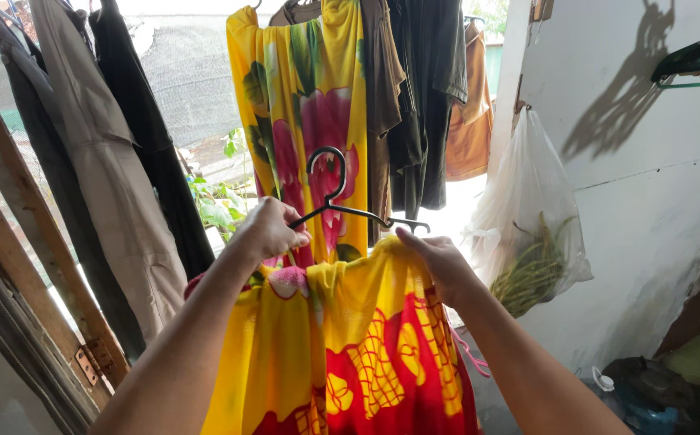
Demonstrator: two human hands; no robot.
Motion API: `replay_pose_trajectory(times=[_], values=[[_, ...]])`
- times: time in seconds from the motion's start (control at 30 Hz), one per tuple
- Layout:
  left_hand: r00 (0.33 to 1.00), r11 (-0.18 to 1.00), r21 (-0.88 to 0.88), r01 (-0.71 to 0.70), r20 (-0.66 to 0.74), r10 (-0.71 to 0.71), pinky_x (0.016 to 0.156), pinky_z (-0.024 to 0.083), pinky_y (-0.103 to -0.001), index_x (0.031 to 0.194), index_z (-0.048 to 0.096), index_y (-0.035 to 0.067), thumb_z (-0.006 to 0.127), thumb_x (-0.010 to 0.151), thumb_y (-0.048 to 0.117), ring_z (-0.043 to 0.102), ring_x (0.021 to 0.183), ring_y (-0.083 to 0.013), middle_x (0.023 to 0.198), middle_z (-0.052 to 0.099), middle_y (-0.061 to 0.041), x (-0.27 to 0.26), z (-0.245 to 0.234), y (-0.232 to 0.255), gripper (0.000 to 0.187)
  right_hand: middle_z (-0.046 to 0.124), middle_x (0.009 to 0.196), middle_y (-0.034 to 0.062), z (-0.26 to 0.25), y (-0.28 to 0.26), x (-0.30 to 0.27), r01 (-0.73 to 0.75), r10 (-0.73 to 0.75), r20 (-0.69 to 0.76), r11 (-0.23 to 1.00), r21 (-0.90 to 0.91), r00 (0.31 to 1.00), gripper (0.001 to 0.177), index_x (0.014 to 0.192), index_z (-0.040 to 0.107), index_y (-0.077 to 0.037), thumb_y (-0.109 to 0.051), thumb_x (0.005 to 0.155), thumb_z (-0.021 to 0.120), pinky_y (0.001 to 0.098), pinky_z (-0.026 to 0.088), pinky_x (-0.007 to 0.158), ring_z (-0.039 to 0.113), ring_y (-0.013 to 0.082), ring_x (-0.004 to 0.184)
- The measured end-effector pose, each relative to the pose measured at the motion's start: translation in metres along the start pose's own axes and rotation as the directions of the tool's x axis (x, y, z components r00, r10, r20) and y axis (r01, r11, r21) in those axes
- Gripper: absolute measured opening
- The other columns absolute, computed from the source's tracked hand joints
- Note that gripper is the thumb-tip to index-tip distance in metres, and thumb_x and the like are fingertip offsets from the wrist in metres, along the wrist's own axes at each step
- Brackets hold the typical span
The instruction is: The person hangs a brown t-shirt on a hanger and places it on a clothesline. Then, they take a colorful towel from a bucket, place it on a hanger, and hang it on the same line.
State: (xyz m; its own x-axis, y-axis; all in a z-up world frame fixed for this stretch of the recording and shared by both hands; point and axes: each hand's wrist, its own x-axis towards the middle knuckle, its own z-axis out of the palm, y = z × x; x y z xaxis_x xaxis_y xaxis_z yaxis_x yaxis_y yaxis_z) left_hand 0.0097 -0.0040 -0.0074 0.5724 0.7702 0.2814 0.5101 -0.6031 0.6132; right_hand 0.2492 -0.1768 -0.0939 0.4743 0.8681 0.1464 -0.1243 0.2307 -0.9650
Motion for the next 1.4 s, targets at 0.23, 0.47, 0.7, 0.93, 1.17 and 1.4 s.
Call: replay_pose_trajectory(times=[0.23,0.47,0.7,0.93,1.17,1.4], values=[[0.973,0.985,-0.079,-0.151,0.166,0.162,0.067,0.054,-0.031,0.083,0.076,0.004,0.092,0.066,0.019,0.068,0.068,-0.0119,0.077,0.076,-0.005,-0.018,0.016,0.027,0.027,0.076,0.094,0.0123,0.052,-0.033,-0.017,0.114,-0.194,0.307,0.959,0.261,0.932,0.039,0.107,0.073,0.005,-0.032,0.099,0.067,0.0311,0.060,0.070,0.073,0.0164,0.076],[0.984,0.994,-0.100,-0.044,0.166,0.060,0.055,0.045,-0.034,0.068,0.056,0.007,0.089,0.068,0.013,0.053,0.057,-0.0123,0.064,0.059,-0.003,-0.025,0.008,0.025,0.033,0.075,0.097,0.0116,0.021,-0.036,-0.001,0.029,-0.089,0.247,0.970,0.240,0.965,0.032,0.109,0.071,0.003,-0.026,0.097,0.065,0.0321,0.062,0.076,0.073,0.0177,0.081],[0.989,0.989,-0.110,-0.095,0.104,0.107,0.056,0.051,-0.031,0.068,0.058,0.008,0.091,0.067,0.020,0.057,0.055,-0.0111,0.063,0.063,-0.004,-0.023,-0.013,0.003,0.036,0.075,0.090,0.0122,-0.082,-0.041,0.000,-0.018,0.025,-0.027,0.975,0.221,0.999,0.030,0.106,0.070,-0.001,-0.024,0.089,0.073,0.0384,0.061,0.071,0.071,0.0211,0.076],[0.982,0.977,-0.101,-0.188,0.000,0.189,0.055,0.058,-0.028,0.072,0.070,0.003,0.073,0.075,0.066,0.063,0.051,-0.0085,0.062,0.068,-0.003,-0.020,-0.017,0.010,0.062,0.075,0.090,0.0084,-0.105,-0.038,-0.003,-0.068,0.066,-0.030,0.992,-0.106,0.997,0.042,0.116,0.076,-0.001,-0.022,0.080,0.081,0.0334,0.059,0.072,0.070,0.0168,0.076],[0.964,0.965,-0.003,-0.262,-0.042,0.262,0.050,0.040,-0.035,0.087,0.082,0.005,0.079,0.081,0.052,0.048,0.048,-0.0103,0.055,0.060,-0.002,-0.038,-0.016,0.022,0.048,0.076,0.079,0.0110,-0.108,-0.051,0.008,0.121,-0.075,0.102,0.800,-0.588,0.992,0.031,0.097,0.082,0.004,-0.021,0.080,0.085,0.0276,0.056,0.065,0.069,0.0156,0.069],[0.958,0.958,0.043,-0.285,-0.009,0.286,0.049,0.039,-0.038,0.100,0.085,0.012,0.078,0.087,0.037,0.043,0.046,-0.0130,0.051,0.058,-0.008,-0.065,-0.015,0.036,0.029,0.078,0.085,0.0038,-0.058,-0.050,0.006,0.318,-0.167,0.276,0.627,-0.711,0.947,0.020,0.101,0.081,0.000,-0.010,0.083,0.078,0.0246,0.054,0.072,0.067,0.0090,0.076]])
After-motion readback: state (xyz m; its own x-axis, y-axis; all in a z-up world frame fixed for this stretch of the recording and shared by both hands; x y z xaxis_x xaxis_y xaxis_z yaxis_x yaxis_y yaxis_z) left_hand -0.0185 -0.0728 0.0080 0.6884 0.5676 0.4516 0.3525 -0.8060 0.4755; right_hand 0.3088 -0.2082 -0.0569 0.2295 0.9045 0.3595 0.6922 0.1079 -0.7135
